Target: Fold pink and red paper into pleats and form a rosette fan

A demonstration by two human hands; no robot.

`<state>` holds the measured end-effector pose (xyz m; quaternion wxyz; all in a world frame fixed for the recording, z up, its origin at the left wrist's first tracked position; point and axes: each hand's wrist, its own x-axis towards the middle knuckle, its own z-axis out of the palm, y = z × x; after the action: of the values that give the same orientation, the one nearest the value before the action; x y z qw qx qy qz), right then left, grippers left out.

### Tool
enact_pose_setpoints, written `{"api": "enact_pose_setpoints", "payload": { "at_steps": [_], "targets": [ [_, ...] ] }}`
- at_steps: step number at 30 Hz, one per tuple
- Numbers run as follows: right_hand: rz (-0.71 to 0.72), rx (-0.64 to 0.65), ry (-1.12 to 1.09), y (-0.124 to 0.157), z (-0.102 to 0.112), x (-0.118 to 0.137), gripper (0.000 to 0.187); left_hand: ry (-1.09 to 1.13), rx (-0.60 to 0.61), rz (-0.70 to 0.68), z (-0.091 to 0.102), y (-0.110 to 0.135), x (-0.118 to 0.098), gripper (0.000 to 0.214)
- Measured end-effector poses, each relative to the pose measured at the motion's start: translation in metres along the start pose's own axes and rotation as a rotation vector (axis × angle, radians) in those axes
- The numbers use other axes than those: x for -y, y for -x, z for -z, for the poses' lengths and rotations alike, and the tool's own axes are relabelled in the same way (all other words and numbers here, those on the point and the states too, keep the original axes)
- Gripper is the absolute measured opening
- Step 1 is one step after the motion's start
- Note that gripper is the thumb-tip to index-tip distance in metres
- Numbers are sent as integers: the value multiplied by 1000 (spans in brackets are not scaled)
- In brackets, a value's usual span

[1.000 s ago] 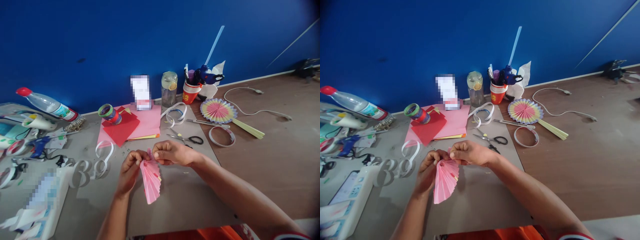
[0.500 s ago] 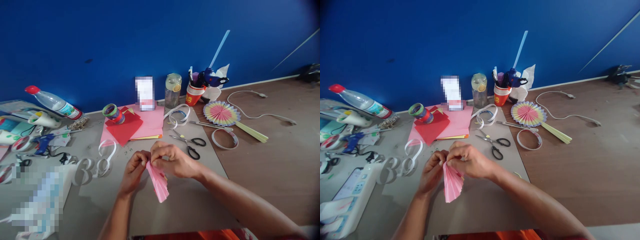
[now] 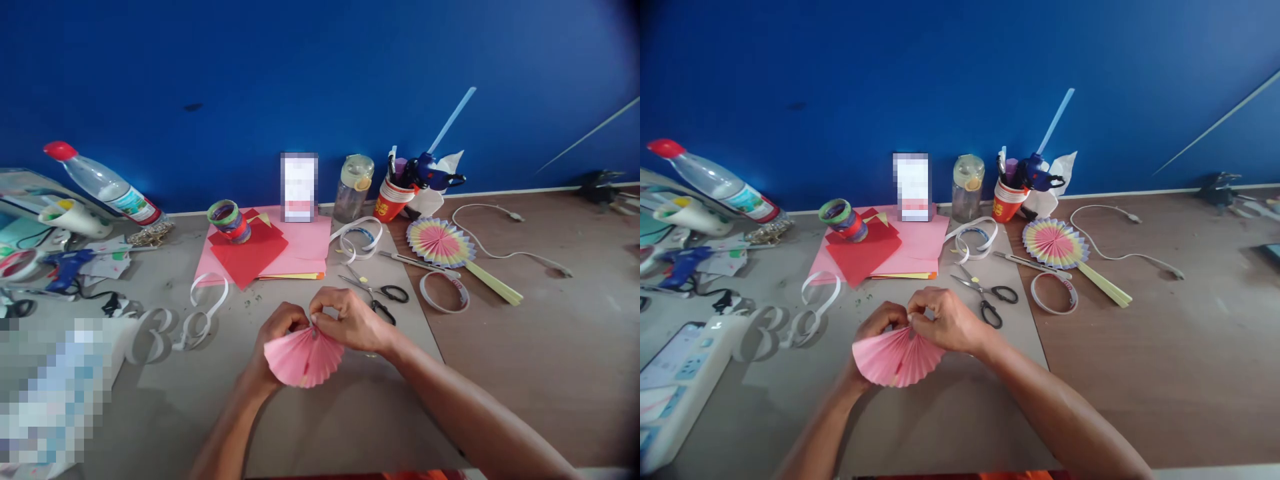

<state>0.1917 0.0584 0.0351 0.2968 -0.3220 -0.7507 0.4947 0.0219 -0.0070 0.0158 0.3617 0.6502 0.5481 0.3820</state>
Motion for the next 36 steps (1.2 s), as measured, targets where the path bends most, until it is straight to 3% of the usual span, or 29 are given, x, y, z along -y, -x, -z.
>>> {"api": "enact_pose_setpoints", "payload": {
  "at_steps": [3,8,13,17,22,26,28,31,34,36],
  "targets": [
    [-30,26,1,0,-1,0,15,11,39,40,3,2,-3,11],
    [-160,127,-84,-1,-2,-3,17,50,-45,-12,0,5,-6,15],
    [-203,170,-27,-2,-2,-3,17,-88,-93,-209,-1,5,4,11],
    [-77,128,27,-2,-2,-2,15,-255,-143,-335,1,6,10,16],
    [107,79,88,0,-11,-3,19,-191,-255,-384,-2,7,7,23],
    [194,95,151,2,-20,-2,21,60,-389,-181,-1,9,0,10],
    [194,110,168,2,-22,-1,22,274,-547,-5,2,6,-1,3],
    [175,92,163,2,-22,0,23,572,-749,187,7,0,4,10],
    [158,50,145,1,-20,-2,23,679,-651,289,8,-4,10,19],
    [148,7,140,1,-18,-3,22,614,-546,334,7,-4,10,24]
  ]
}}
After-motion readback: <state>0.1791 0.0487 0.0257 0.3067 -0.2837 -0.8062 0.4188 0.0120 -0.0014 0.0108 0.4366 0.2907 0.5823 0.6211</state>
